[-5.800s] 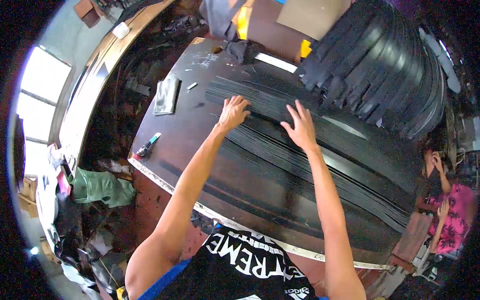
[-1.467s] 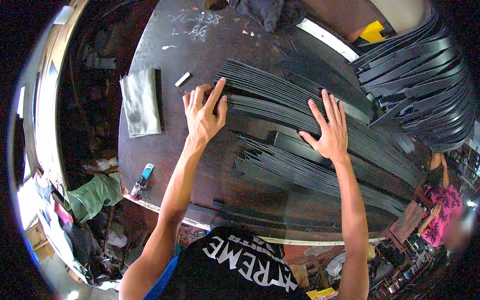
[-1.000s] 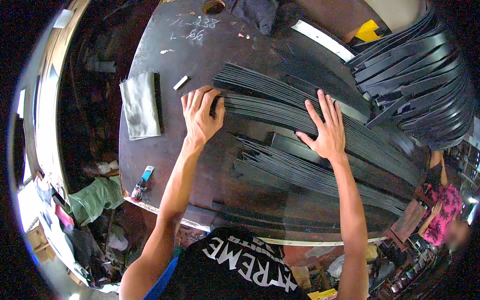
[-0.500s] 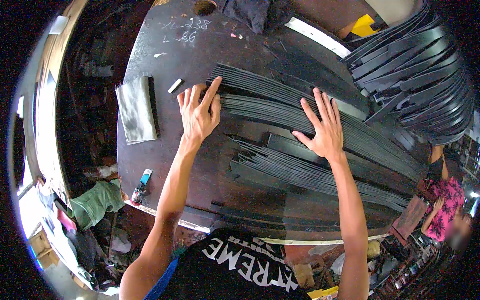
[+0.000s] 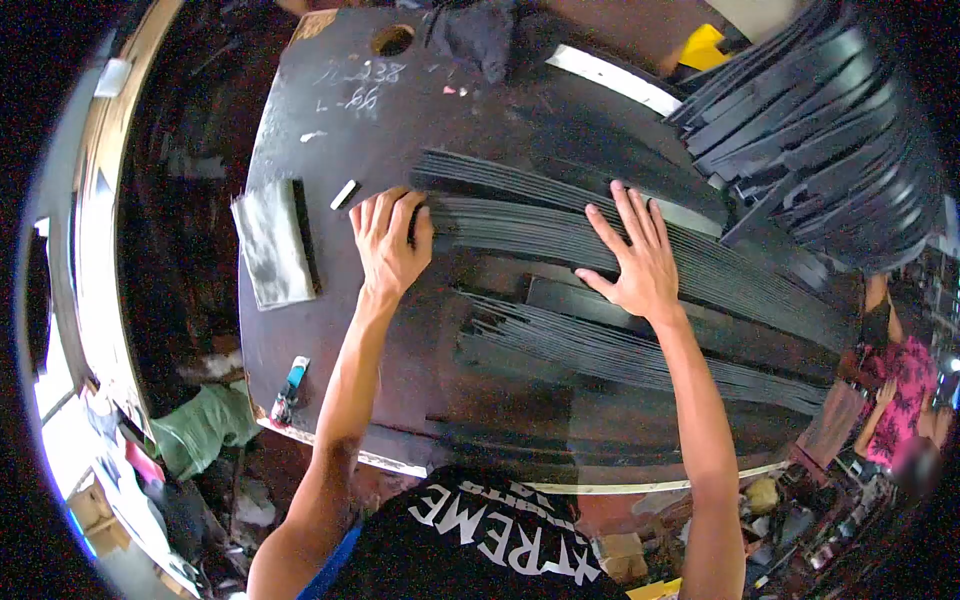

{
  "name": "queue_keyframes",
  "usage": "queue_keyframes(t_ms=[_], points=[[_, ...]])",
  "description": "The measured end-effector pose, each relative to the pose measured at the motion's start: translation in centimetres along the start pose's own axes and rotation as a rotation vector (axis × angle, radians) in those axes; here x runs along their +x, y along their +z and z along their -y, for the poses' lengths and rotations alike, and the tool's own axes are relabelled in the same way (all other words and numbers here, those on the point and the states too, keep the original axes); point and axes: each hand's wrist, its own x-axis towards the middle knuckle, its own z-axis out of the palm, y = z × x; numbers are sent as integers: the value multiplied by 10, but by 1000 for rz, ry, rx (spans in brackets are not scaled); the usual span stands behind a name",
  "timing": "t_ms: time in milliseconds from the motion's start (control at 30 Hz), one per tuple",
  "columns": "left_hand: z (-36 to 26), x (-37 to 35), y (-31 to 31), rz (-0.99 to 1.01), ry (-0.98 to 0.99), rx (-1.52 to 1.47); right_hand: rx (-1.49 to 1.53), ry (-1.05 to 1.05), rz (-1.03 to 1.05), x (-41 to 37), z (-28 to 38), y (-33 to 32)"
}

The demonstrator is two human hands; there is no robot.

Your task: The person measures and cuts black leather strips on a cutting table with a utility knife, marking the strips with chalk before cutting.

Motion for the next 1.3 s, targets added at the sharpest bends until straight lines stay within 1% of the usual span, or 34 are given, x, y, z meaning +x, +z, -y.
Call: queue_keyframes(t_ms=[67, 333, 600, 967, 1300], points=[[-1, 2, 1, 13, 0, 13, 6, -2, 37, 1, 1, -3], [0, 2, 3, 27, 25, 44, 9, 12, 52, 0, 1, -2], [-1, 7, 6, 152, -41, 115, -2, 2, 30, 0, 1, -2], [-1, 7, 6, 94, -25, 61, 16, -12, 28, 1, 2, -1], [-2, 6, 5, 83, -38, 35, 23, -6, 31, 3, 3, -3]])
